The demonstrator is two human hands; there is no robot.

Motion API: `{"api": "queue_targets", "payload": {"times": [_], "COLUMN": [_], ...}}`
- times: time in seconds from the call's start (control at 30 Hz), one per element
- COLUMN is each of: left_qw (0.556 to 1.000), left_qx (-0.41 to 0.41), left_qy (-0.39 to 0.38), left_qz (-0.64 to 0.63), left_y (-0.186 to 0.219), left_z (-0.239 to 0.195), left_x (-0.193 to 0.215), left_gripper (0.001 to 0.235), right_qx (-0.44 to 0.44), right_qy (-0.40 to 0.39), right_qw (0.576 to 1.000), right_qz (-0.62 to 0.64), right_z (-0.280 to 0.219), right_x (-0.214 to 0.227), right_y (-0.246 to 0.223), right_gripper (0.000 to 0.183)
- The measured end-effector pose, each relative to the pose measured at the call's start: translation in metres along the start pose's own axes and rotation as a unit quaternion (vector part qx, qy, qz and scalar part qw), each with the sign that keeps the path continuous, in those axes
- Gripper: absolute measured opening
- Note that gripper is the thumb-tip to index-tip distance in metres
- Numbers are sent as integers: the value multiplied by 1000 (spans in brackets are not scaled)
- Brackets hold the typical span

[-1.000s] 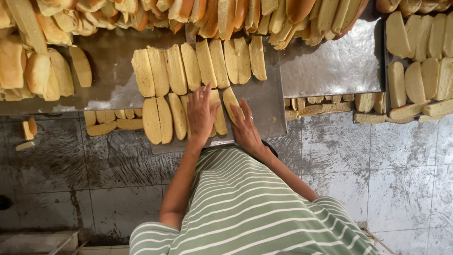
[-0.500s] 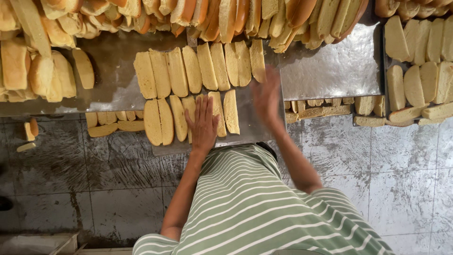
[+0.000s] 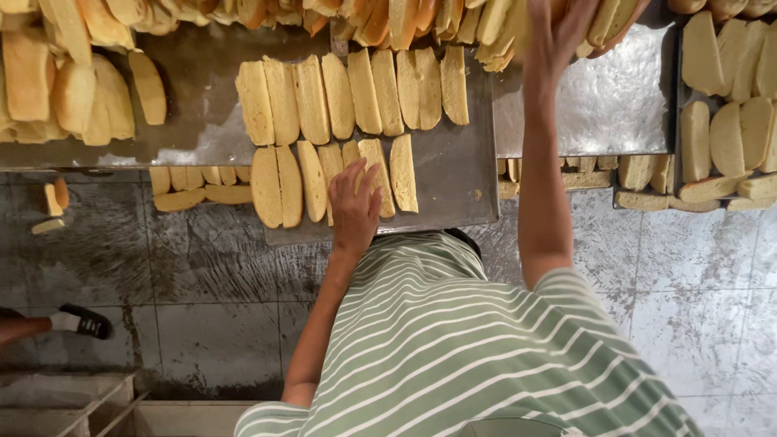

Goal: The person arranges sliced bread rolls on metal trays, organizing them into neat rows. They then carry the filled trays to a wooden table and place them down, continuing to adjust the bread slices on the trays.

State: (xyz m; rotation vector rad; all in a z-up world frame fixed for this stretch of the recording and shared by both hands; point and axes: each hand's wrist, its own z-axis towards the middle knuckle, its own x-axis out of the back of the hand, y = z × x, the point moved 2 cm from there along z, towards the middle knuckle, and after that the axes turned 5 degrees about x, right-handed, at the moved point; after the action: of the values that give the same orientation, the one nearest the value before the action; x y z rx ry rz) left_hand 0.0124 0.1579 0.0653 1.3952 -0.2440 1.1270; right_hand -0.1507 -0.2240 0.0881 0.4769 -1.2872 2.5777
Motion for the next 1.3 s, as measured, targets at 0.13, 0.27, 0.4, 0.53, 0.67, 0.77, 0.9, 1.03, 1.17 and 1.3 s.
{"api": "queue_targets", "payload": {"times": [0.13,0.27,0.4,0.53,0.67,0.77,0.9,1.03,1.17,1.3], "left_qw": [999,965,862,905,952,951,963,990,988,981], "left_qx": [9,82,135,152,146,143,98,0,-80,-118], "left_qy": [-20,-78,-146,-136,-144,-165,-147,-124,-108,-126], "left_qz": [-37,-237,-466,-372,-227,-217,-203,61,79,93], "left_y": [5,27,56,66,59,50,37,49,64,61], "left_z": [3,11,26,36,38,34,32,35,38,38], "left_x": [-11,-42,-72,-79,-77,-89,-109,-107,-91,-82], "left_gripper": [39,46,66,73,74,68,67,59,35,20], "right_qx": [-230,-404,-377,-366,-387,-375,-421,-321,-243,-257], "right_qy": [-98,-115,-160,-161,-118,-144,-42,-43,-40,-95], "right_qw": [911,843,834,874,889,914,882,940,964,961], "right_qz": [327,336,371,275,213,61,207,110,95,-27], "right_z": [-136,-207,-230,-231,-246,-255,-260,-251,-245,-240], "right_x": [50,56,59,57,56,56,57,62,65,64], "right_y": [-67,-96,-105,-83,-52,-42,-36,-32,-44,-62], "right_gripper": [75,75,74,70,61,51,53,52,56,70]}}
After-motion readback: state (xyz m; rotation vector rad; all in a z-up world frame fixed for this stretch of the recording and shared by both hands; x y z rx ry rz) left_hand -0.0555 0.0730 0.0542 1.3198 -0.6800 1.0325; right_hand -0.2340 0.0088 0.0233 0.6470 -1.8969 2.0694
